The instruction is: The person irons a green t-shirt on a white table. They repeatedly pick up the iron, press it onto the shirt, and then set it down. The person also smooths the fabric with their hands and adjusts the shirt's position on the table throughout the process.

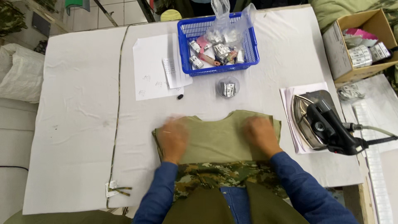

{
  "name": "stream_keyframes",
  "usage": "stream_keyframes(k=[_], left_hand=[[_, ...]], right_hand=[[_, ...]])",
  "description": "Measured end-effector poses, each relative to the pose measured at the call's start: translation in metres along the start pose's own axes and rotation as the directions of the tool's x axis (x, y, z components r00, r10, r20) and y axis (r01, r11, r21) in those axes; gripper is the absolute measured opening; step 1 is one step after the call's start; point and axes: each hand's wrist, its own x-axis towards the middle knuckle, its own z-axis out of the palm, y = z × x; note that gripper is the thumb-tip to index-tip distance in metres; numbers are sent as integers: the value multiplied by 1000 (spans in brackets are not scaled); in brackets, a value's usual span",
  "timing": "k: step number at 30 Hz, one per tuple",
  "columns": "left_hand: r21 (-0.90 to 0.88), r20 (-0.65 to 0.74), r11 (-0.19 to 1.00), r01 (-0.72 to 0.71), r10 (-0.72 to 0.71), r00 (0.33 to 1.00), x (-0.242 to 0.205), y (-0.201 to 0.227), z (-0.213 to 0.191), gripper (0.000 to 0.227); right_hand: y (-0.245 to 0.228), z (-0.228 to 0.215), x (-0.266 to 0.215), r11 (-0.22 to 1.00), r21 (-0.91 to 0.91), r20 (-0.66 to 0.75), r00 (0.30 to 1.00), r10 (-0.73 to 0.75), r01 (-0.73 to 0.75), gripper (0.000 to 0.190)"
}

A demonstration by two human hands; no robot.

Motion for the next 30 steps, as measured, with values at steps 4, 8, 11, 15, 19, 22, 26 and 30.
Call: stream_keyframes(k=[4,8,11,15,19,22,26,30], left_hand=[[78,484,811,-580,478,733,-34,41,23,56],[286,386,940,-186,65,920,-10,27,10,59],[376,254,926,12,-116,960,2,4,23,62],[420,177,908,-3,-79,981,0,-9,36,63],[439,259,884,-159,44,965,-15,45,17,61],[220,419,917,-331,218,881,-52,84,36,59],[-209,568,868,-451,483,666,-70,129,24,67],[-368,495,857,-361,509,704,-77,116,23,58]], right_hand=[[0,19,57,989,-95,324,936,139,-114,30],[21,45,141,983,-139,230,962,145,-115,24],[38,75,167,967,-242,312,937,159,-83,23],[35,68,167,964,-252,293,943,159,-85,16],[19,29,143,967,-70,110,962,251,-245,32],[-20,-8,118,959,4,24,959,283,-283,26],[-83,-23,66,955,52,396,884,250,-293,39],[-103,-41,45,925,184,479,852,212,-334,50]])
